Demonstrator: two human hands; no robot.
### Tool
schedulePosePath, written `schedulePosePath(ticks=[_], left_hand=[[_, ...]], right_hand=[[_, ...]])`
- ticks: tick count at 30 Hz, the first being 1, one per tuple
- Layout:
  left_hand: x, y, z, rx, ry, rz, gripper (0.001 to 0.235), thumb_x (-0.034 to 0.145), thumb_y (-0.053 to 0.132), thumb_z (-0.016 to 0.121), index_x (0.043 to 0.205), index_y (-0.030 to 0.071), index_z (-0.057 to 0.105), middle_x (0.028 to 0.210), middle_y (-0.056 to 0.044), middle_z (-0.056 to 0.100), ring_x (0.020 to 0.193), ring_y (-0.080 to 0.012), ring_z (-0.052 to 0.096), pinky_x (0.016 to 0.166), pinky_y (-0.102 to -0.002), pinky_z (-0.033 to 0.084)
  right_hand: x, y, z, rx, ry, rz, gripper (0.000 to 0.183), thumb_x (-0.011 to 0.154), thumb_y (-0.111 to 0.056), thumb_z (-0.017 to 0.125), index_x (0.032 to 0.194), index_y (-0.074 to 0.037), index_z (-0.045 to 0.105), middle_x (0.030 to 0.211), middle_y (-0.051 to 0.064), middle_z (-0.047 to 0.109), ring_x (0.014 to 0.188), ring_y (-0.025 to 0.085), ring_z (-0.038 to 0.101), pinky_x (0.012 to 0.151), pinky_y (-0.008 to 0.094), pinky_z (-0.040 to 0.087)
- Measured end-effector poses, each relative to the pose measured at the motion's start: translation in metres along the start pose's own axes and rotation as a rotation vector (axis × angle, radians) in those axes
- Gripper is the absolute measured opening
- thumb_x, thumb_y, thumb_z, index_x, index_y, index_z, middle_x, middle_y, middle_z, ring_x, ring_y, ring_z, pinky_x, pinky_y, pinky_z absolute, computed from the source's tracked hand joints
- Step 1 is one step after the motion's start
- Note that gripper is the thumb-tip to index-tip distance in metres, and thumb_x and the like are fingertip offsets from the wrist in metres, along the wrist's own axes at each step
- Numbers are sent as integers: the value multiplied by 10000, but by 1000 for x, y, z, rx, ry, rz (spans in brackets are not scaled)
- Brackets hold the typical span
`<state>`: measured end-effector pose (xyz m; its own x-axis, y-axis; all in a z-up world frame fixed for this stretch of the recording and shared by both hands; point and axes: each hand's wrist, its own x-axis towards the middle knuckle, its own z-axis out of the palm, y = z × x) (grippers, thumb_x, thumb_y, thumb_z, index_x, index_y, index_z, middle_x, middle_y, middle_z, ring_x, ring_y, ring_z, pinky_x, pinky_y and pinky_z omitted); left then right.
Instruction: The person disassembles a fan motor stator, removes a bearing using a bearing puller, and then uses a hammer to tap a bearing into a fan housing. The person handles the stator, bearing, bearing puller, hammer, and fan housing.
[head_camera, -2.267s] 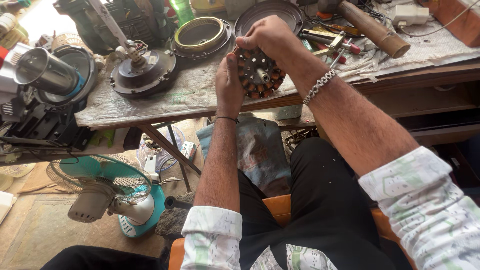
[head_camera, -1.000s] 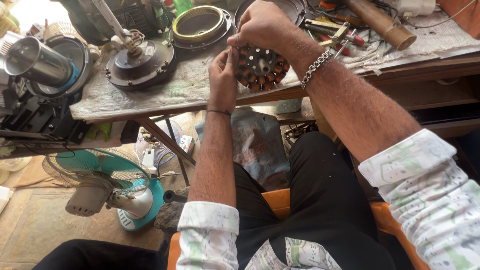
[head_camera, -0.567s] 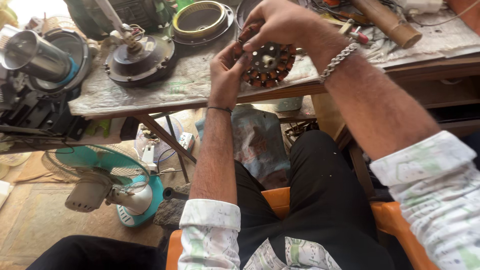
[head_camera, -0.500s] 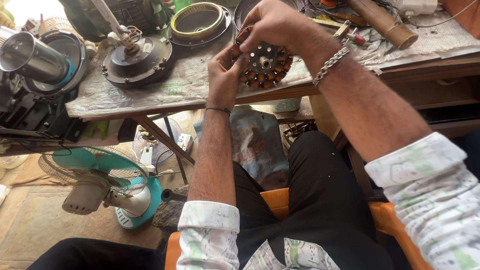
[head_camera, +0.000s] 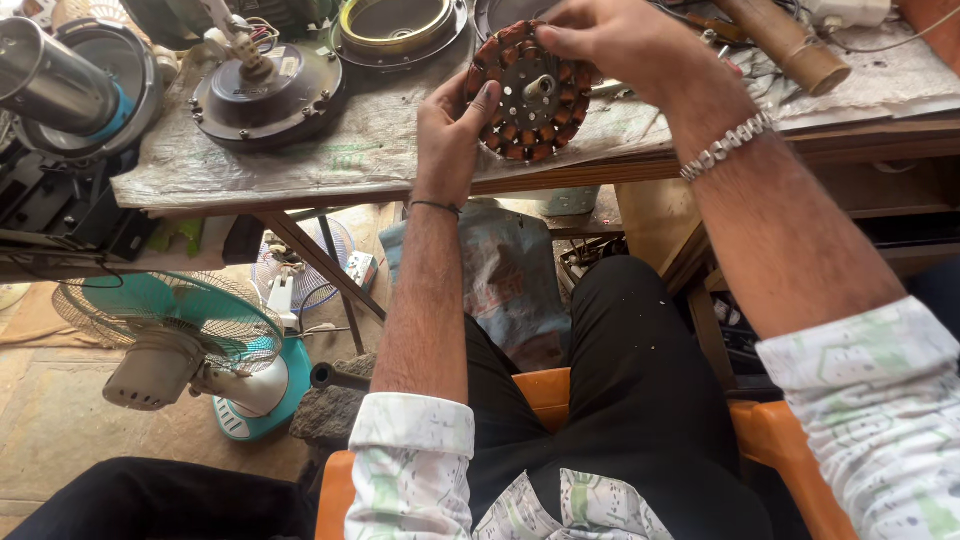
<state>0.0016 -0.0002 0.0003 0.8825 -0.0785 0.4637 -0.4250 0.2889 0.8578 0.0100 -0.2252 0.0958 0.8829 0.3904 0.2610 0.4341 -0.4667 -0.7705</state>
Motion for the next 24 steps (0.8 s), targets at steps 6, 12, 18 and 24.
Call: schedulePosePath(ticks=[6, 12, 18, 24], left_hand=[[5, -6, 1, 130, 46, -37, 423, 1019, 294, 682, 1292, -28, 695, 1076, -78, 774, 966, -103, 701, 848, -262, 603], [10, -4, -1, 248, 61, -190, 472, 1022, 388, 594, 1340, 45, 657, 1099, -98, 752, 923, -109, 703, 708, -265, 609], [12, -8, -7, 141, -44, -82, 429, 1018, 280, 643, 1361, 23, 642, 1096, -102, 764, 980, -124, 728, 716, -293, 642], [11, -6, -7, 38, 30, -134, 337, 993, 168, 676, 1268, -23, 707, 1013, -100, 770, 861, -140, 730, 653, -292, 628]], right_hand=[[-10, 37, 10, 286, -23, 197, 290, 1021, -215, 615, 1236, -27, 662, 1025, 49, 733, 878, 137, 707, 759, 296, 636], [-19, 64, 30, 353, 156, -95, 301, 1091, -185, 678, 1310, 21, 690, 1156, 62, 764, 1018, 93, 700, 901, 241, 598], [-28, 71, 27, 493, 126, -151, 273, 1116, -187, 677, 1295, 16, 711, 1098, 53, 763, 921, 84, 710, 815, 238, 629], [-27, 63, 30, 585, 164, -87, 282, 1087, -176, 705, 1292, 15, 731, 1045, 38, 761, 821, 66, 673, 699, 219, 574]])
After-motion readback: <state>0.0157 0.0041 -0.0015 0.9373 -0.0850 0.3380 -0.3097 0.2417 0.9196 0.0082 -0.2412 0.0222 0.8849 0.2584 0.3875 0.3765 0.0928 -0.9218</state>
